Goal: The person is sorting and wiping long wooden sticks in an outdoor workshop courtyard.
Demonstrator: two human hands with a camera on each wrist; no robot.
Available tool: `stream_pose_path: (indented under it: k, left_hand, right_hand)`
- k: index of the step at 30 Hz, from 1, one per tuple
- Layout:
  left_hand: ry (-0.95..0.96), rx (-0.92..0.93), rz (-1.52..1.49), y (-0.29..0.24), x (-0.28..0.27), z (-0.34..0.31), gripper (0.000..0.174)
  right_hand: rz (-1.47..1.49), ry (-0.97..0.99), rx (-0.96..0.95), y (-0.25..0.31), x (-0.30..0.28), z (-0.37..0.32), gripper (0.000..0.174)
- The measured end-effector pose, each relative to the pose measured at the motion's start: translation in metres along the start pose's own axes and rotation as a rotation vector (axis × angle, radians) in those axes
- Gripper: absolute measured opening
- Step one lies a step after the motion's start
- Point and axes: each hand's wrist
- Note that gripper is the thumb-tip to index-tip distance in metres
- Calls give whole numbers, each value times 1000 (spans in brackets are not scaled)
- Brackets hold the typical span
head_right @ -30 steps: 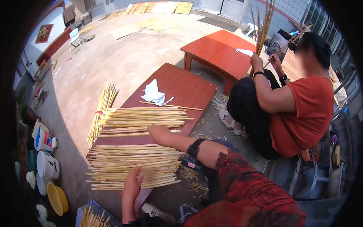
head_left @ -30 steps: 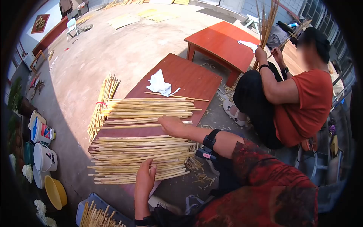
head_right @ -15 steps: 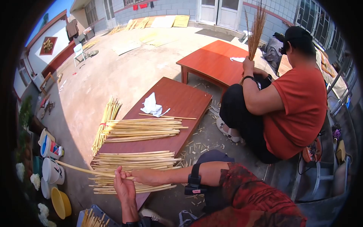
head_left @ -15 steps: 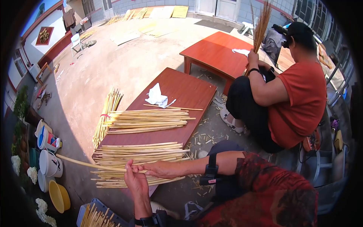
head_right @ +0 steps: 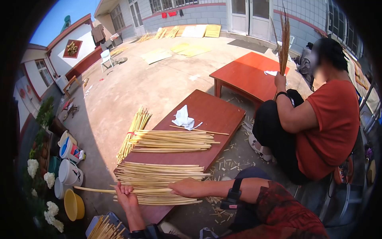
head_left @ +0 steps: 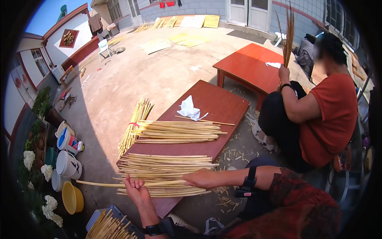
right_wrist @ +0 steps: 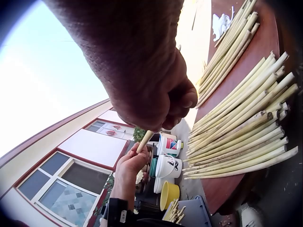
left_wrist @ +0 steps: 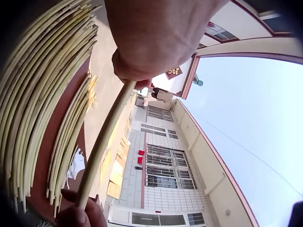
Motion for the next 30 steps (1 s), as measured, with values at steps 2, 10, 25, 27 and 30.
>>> stream_pose_path:
  k: [2, 10, 25, 27, 30]
  left_hand:
    - [9, 18, 7, 2, 3, -2, 28]
    - [146, -156, 38, 65, 25, -54, 25]
    - [-66, 103, -139, -40, -18, 13, 31]
    - [-83, 142, -160, -48, -20, 13, 33]
    - [-137, 182, -201, -55, -16, 13, 37]
  right_hand:
    - [-45, -42, 24, -5, 5, -5, 22]
    - [-172, -193, 18, -4, 9, -5, 20]
    - [-171, 23, 53, -15, -39, -35, 20]
    - [-187, -11, 98, -24, -49, -40, 20]
    - [-170, -64, 134, -27, -65, -48, 20]
Point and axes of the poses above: each hand's wrist, its own z-axis towards the middle knuckle, its own x-axis out of the palm, y = z × x, and after that the axes turned 6 degrees about -y, right-handed
